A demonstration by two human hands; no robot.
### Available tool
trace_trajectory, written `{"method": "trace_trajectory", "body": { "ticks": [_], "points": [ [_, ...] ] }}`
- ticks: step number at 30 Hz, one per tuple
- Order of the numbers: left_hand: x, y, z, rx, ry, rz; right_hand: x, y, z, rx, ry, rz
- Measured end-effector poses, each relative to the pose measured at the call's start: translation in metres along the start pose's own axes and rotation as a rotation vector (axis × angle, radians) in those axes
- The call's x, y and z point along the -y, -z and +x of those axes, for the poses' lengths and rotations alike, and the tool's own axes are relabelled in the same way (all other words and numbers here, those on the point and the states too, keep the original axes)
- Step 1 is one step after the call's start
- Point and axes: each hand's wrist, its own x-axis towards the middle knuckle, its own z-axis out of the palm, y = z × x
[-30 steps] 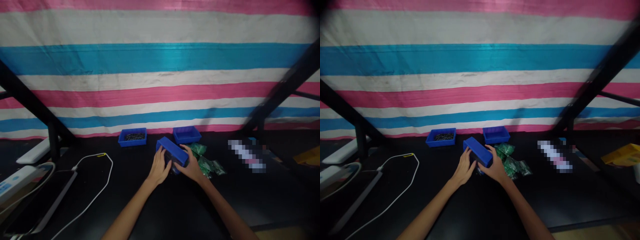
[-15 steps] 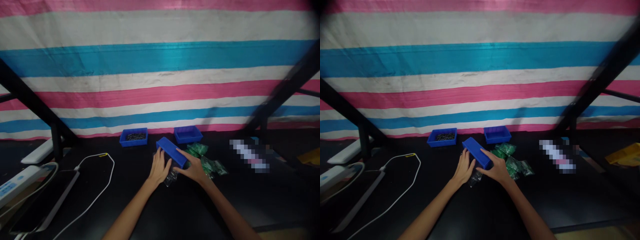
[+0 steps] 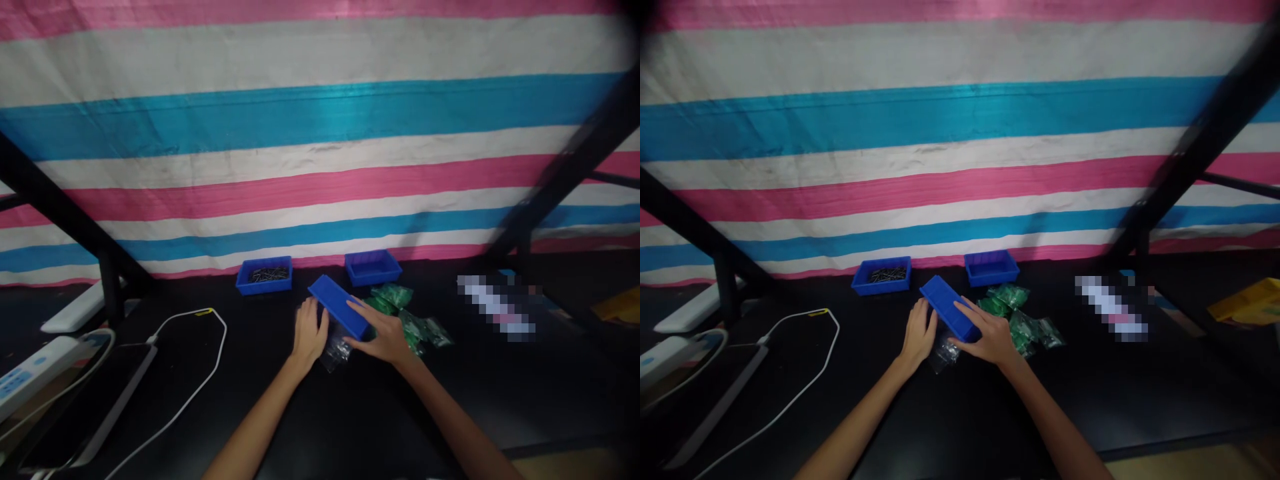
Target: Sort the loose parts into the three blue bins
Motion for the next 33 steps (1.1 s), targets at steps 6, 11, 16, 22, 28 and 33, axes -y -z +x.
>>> {"method": "trace_trajectory", "body": {
  "ticks": [6,11,16,22,28,33],
  "points": [
    [-0.004,0.008,0.004,-0.058,-0.024,0.012,-0.003,0.002,0.001,-0.055,-0.055,0.035],
    [-0.002,0.011,0.005,-0.095,0.028,0.021,-0.006,0.002,0.001,-0.155,-0.032,0.016],
    [0.004,0.006,0.005,0.019,0.012,0.070,-0.008,0.010,0.003,-0.307,-0.076,0.030],
    [0.009,-0.004,-0.001,0.147,-0.064,0.149,-0.008,0.020,0.005,-0.453,-0.309,0.182],
    [-0.012,0.009,-0.006,0.021,-0.171,0.102,-0.009,0.020,0.012,-0.614,-0.437,0.525],
    [-0.027,0.021,-0.011,0.131,-0.576,0.264,-0.010,0.014,0.013,-0.443,-0.525,0.755]
  ]
}}
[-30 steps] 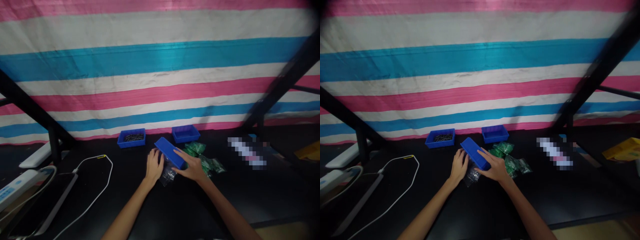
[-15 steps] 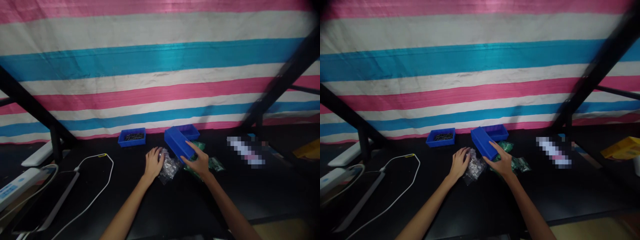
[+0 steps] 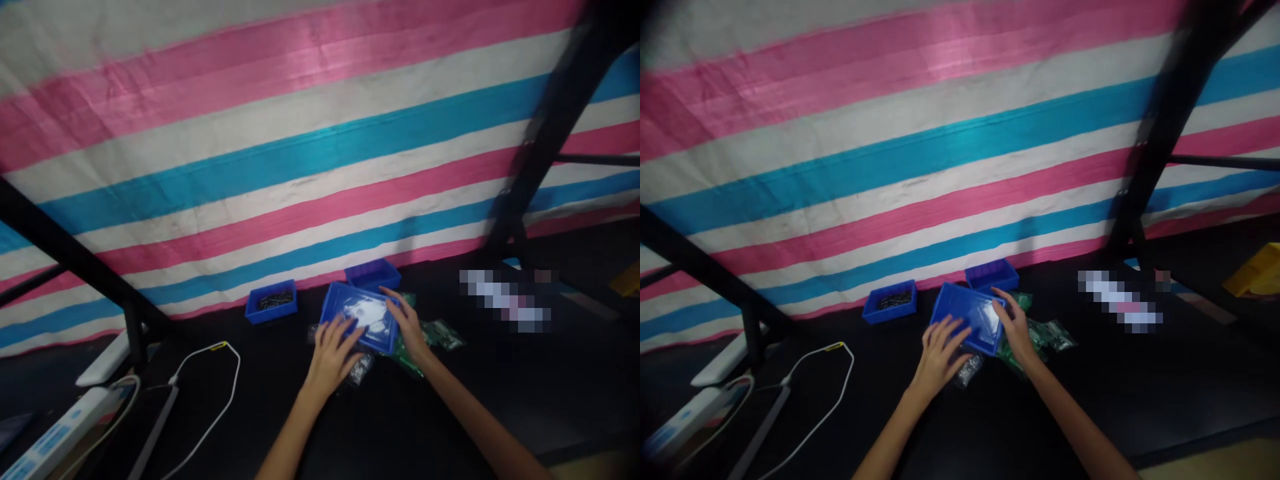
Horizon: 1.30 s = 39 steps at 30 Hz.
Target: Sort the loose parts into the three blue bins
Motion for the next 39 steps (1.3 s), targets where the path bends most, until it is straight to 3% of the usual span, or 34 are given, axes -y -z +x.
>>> {"method": "trace_trajectory", "body": {
  "ticks": [2,5,8,13,16,21,25,32,35,39],
  "points": [
    [0.002,0.000,-0.001,0.028,-0.106,0.010,-0.002,-0.003,-0.001,0.101,-0.052,0.055],
    [0.016,0.002,0.005,-0.032,-0.035,0.064,-0.002,-0.006,-0.001,0.176,-0.147,0.123],
    [0.037,0.006,0.023,-0.030,0.083,0.159,0.000,-0.002,0.003,0.115,-0.192,0.168],
    [0.070,0.000,0.056,0.127,0.092,0.249,0.004,0.008,0.010,0.011,-0.178,0.193],
    [0.077,-0.011,0.065,0.194,0.100,0.258,0.004,0.009,0.011,-0.010,-0.180,0.210],
    [0.076,-0.022,0.072,0.162,0.131,0.265,-0.001,0.005,0.009,-0.025,-0.155,0.181],
    [0.077,-0.026,0.072,0.090,0.210,0.290,-0.009,0.007,0.012,-0.061,-0.024,-0.036],
    [0.083,-0.021,0.037,-0.255,0.442,0.370,-0.029,0.033,0.030,-0.226,0.246,-0.564],
    [0.091,-0.015,0.021,-0.246,0.460,0.409,-0.039,0.036,0.037,-0.200,0.230,-0.767],
    [0.098,-0.010,0.016,-0.113,0.277,0.342,-0.050,0.033,0.049,-0.084,0.086,-0.988]
  ]
}}
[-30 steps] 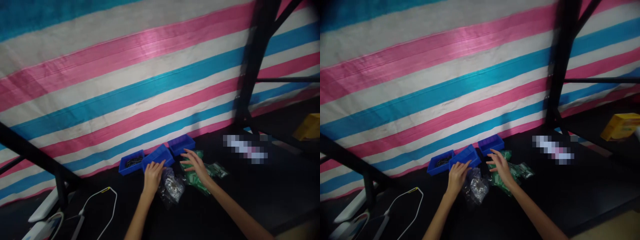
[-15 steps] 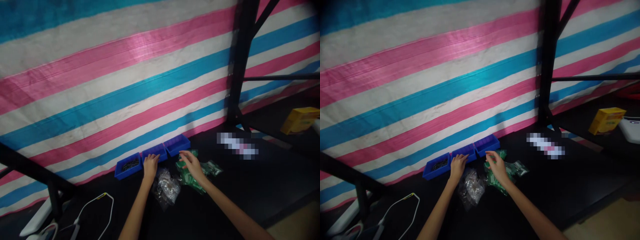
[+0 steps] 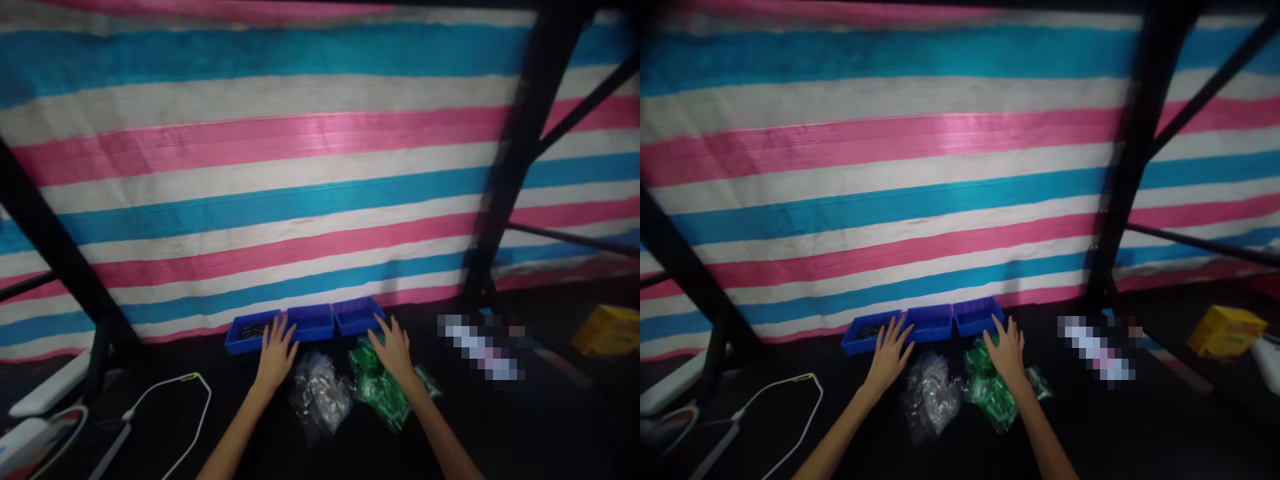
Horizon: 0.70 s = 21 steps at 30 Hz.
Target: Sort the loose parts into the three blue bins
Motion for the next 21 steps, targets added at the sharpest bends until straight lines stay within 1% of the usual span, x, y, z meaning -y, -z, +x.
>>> {"method": "trace_trajectory", "body": {
  "ticks": [2,4,7,10,13,16,21],
  "points": [
    [-0.002,0.001,0.001,0.067,-0.074,-0.072,0.000,-0.004,0.004,0.106,-0.012,-0.032],
    [-0.008,0.002,0.002,0.098,-0.081,-0.137,-0.001,-0.007,0.007,0.156,-0.012,-0.020],
    [-0.017,0.000,0.000,0.092,-0.038,-0.191,-0.002,-0.009,0.008,0.148,0.034,-0.039],
    [-0.018,-0.004,-0.003,0.095,-0.033,-0.201,-0.003,-0.010,0.008,0.130,0.051,-0.054],
    [-0.011,-0.009,-0.002,0.137,-0.045,-0.206,-0.003,-0.013,0.009,0.129,0.043,-0.068],
    [-0.001,-0.013,0.006,0.179,-0.054,-0.242,-0.002,-0.016,0.010,0.122,0.023,-0.086],
    [0.009,-0.023,0.019,0.163,-0.067,-0.312,0.001,-0.021,0.007,0.088,0.004,-0.113]
  ]
}}
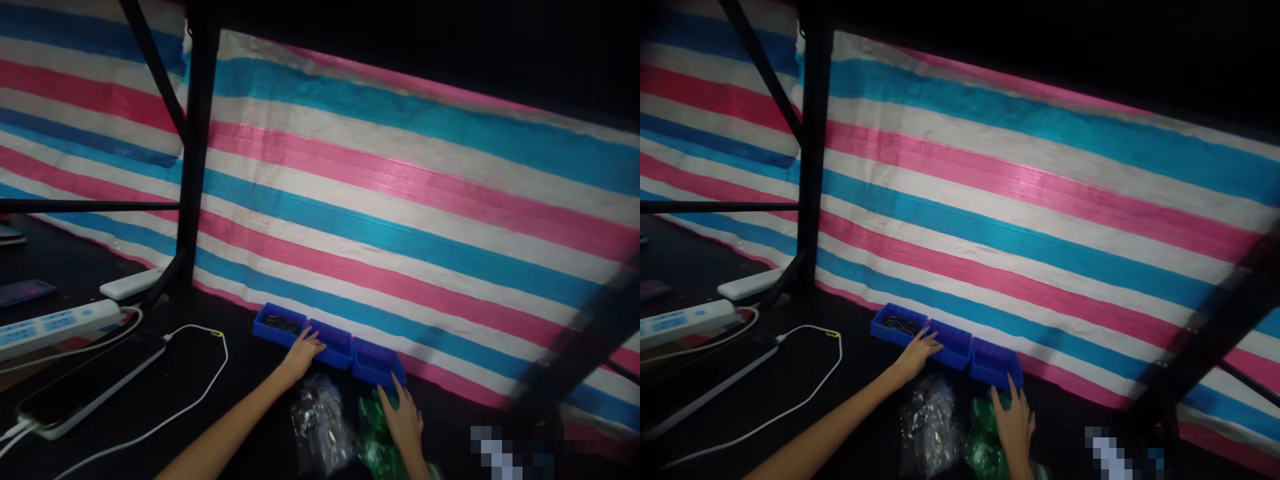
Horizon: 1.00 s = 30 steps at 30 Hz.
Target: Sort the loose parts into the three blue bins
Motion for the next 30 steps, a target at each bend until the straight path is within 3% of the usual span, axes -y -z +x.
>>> {"method": "trace_trajectory", "body": {
  "ticks": [5,7,11,13,18,21,25,27,30],
  "points": [
    [-0.003,-0.001,0.001,-0.040,0.020,0.039,0.005,0.000,-0.009,-0.073,0.034,-0.006],
    [-0.006,0.002,-0.002,-0.126,0.060,0.105,0.007,0.004,-0.016,-0.146,0.072,0.021],
    [-0.001,0.011,-0.018,-0.343,0.342,0.247,0.013,0.015,-0.035,-0.256,0.151,0.106],
    [0.008,0.017,-0.031,-0.334,0.423,0.260,0.017,0.021,-0.047,-0.290,0.181,0.161],
    [0.017,0.036,-0.069,-0.260,0.379,0.283,0.045,0.027,-0.084,-0.342,0.295,0.310],
    [0.004,0.048,-0.089,-0.233,0.359,0.309,0.080,0.028,-0.117,-0.242,0.420,0.409],
    [-0.023,0.060,-0.115,-0.240,0.335,0.284,0.126,0.023,-0.160,0.201,0.641,0.462],
    [-0.035,0.065,-0.128,-0.245,0.297,0.186,0.138,0.017,-0.171,0.309,0.572,0.451],
    [-0.048,0.071,-0.145,-0.218,0.222,0.031,0.142,0.006,-0.170,0.238,0.389,0.457]
  ]
}}
